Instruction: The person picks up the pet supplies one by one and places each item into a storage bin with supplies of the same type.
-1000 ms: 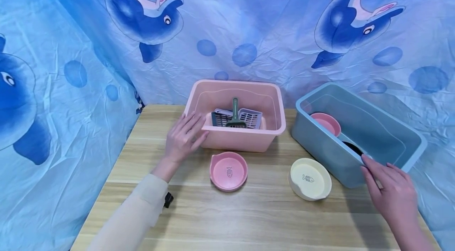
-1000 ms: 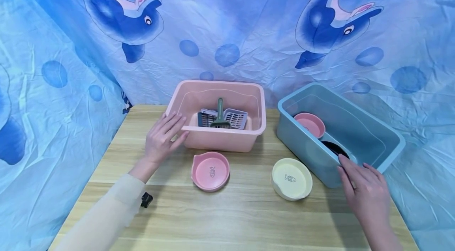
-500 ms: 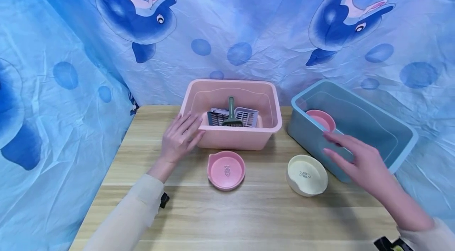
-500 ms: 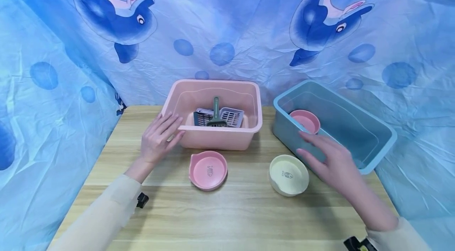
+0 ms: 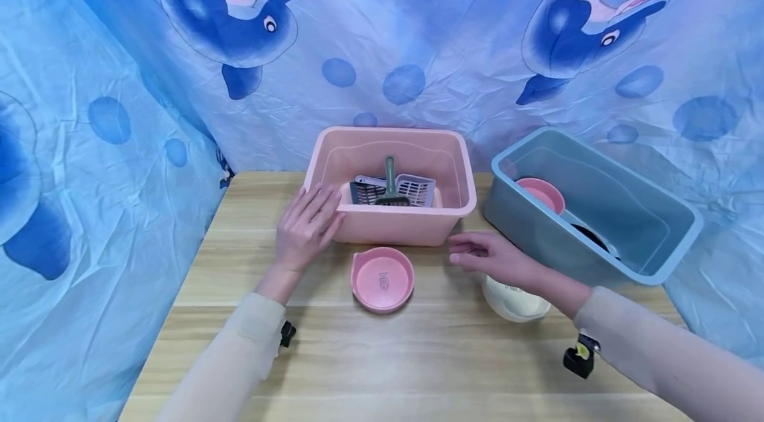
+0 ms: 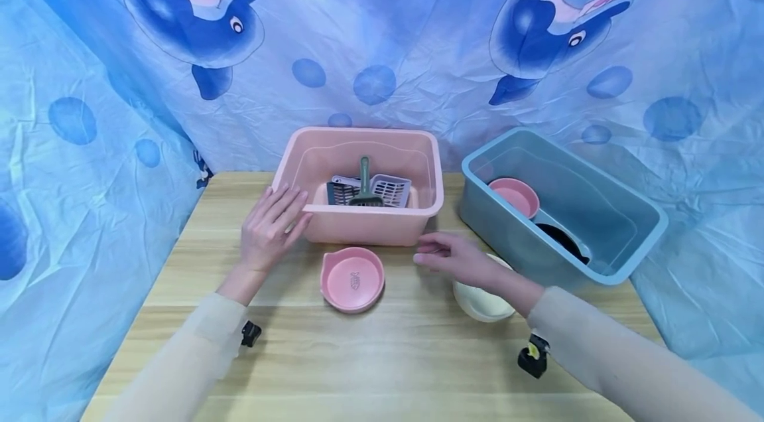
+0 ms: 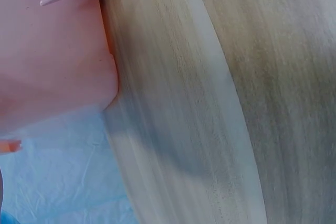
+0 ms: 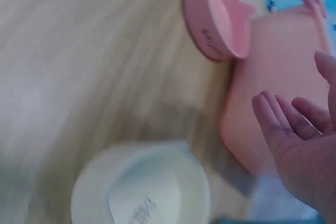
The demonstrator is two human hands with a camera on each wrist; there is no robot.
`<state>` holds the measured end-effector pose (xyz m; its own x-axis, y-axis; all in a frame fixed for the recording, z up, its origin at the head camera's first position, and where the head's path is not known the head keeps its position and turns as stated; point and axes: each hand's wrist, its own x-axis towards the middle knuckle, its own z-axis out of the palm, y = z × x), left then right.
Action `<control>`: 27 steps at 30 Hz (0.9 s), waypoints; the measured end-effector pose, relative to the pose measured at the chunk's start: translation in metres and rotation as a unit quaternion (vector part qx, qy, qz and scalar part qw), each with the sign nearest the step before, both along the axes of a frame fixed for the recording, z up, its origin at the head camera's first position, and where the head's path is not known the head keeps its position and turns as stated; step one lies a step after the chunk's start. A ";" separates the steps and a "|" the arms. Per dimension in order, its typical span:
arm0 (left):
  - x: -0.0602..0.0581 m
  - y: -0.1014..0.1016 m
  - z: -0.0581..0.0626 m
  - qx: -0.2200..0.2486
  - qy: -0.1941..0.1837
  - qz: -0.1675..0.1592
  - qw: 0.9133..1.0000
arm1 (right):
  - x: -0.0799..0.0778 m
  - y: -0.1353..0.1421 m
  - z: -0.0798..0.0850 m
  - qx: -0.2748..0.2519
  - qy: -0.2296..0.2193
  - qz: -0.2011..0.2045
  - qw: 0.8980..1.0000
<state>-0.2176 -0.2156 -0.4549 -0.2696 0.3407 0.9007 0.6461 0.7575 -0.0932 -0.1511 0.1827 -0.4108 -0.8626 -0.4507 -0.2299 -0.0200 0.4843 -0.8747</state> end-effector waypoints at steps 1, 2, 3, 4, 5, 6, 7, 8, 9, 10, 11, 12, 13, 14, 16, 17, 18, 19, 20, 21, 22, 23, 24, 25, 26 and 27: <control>0.000 0.001 0.000 0.003 -0.002 0.001 1.000 | -0.003 -0.005 -0.004 -0.008 -0.021 -0.001 1.000; 0.000 0.001 -0.001 0.005 -0.003 0.004 1.000 | -0.006 -0.009 -0.009 -0.018 -0.042 -0.003 0.999; 0.001 0.002 -0.001 0.007 -0.003 0.005 1.000 | -0.008 -0.014 -0.014 -0.025 -0.059 -0.004 0.998; 0.001 0.002 -0.001 0.006 -0.002 0.006 1.000 | -0.011 -0.017 -0.018 -0.030 -0.072 -0.004 0.997; 0.001 0.002 -0.001 0.008 -0.002 0.006 1.000 | -0.013 -0.021 -0.022 -0.035 -0.084 -0.006 0.996; 0.001 0.002 -0.002 0.009 -0.001 0.006 1.000 | -0.015 -0.024 -0.025 -0.038 -0.095 -0.007 0.995; 0.001 0.002 -0.003 0.009 0.000 0.005 1.000 | -0.017 -0.028 -0.029 -0.044 -0.106 -0.008 0.993; 0.000 0.002 -0.003 0.009 0.001 0.004 1.000 | -0.018 -0.030 -0.033 -0.049 -0.120 -0.013 0.991; 0.000 0.001 -0.004 0.009 0.001 0.001 1.000 | -0.019 -0.033 -0.036 -0.054 -0.130 -0.017 0.990; 0.000 0.001 -0.004 0.009 -0.001 0.000 1.000 | -0.020 -0.036 -0.039 -0.060 -0.141 -0.019 0.988; 0.000 0.001 -0.004 0.010 -0.004 0.001 1.000 | -0.020 -0.038 -0.041 -0.066 -0.151 -0.022 0.986; -0.001 0.001 -0.004 0.009 -0.006 0.001 1.000 | -0.020 -0.041 -0.044 -0.070 -0.161 -0.027 0.984; -0.001 0.001 -0.004 0.008 -0.010 0.003 1.000 | -0.020 -0.043 -0.046 -0.074 -0.169 -0.033 0.982; -0.001 0.001 -0.004 0.008 -0.015 0.005 1.000 | -0.020 -0.045 -0.049 -0.080 -0.178 -0.040 0.980; -0.001 0.001 -0.004 0.006 -0.024 0.011 1.000 | -0.020 -0.050 -0.055 -0.091 -0.193 -0.051 0.976; -0.001 0.001 -0.004 0.006 -0.028 0.014 0.999 | -0.020 -0.052 -0.058 -0.097 -0.198 -0.060 0.974; -0.001 0.001 -0.004 0.005 -0.031 0.016 0.999 | -0.020 -0.054 -0.061 -0.106 -0.205 -0.068 0.971; -0.001 0.001 -0.004 0.005 -0.034 0.018 0.999 | -0.020 -0.056 -0.064 -0.115 -0.210 -0.073 0.968; 0.000 0.002 -0.004 0.005 -0.036 0.020 0.999 | -0.021 -0.058 -0.067 -0.123 -0.213 -0.076 0.966; 0.000 0.002 -0.004 0.005 -0.036 0.020 0.999 | -0.020 -0.060 -0.069 -0.130 -0.215 -0.078 0.965; 0.000 0.002 -0.004 0.005 -0.037 0.022 0.999 | -0.020 -0.062 -0.071 -0.137 -0.216 -0.079 0.963; 0.000 0.002 -0.004 0.006 -0.036 0.022 0.999 | -0.019 -0.063 -0.072 -0.141 -0.217 -0.080 0.963; 0.000 0.002 -0.005 0.007 -0.036 0.022 0.999 | -0.019 -0.065 -0.073 -0.146 -0.218 -0.081 0.962; -0.001 0.002 -0.005 0.007 -0.036 0.022 0.999 | -0.018 -0.067 -0.074 -0.148 -0.219 -0.081 0.961; -0.001 0.002 -0.005 0.009 -0.036 0.022 0.999 | -0.018 -0.070 -0.075 -0.151 -0.219 -0.083 0.960; -0.001 0.002 -0.006 0.010 -0.036 0.022 0.999 | -0.017 -0.072 -0.075 -0.153 -0.221 -0.086 0.959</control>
<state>-0.2186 -0.2132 -0.4607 -0.3480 0.3094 0.8850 0.6167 0.7865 -0.0325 -0.1680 0.1108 -0.4862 -0.7788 -0.4158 -0.4696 0.4425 0.1664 -0.8812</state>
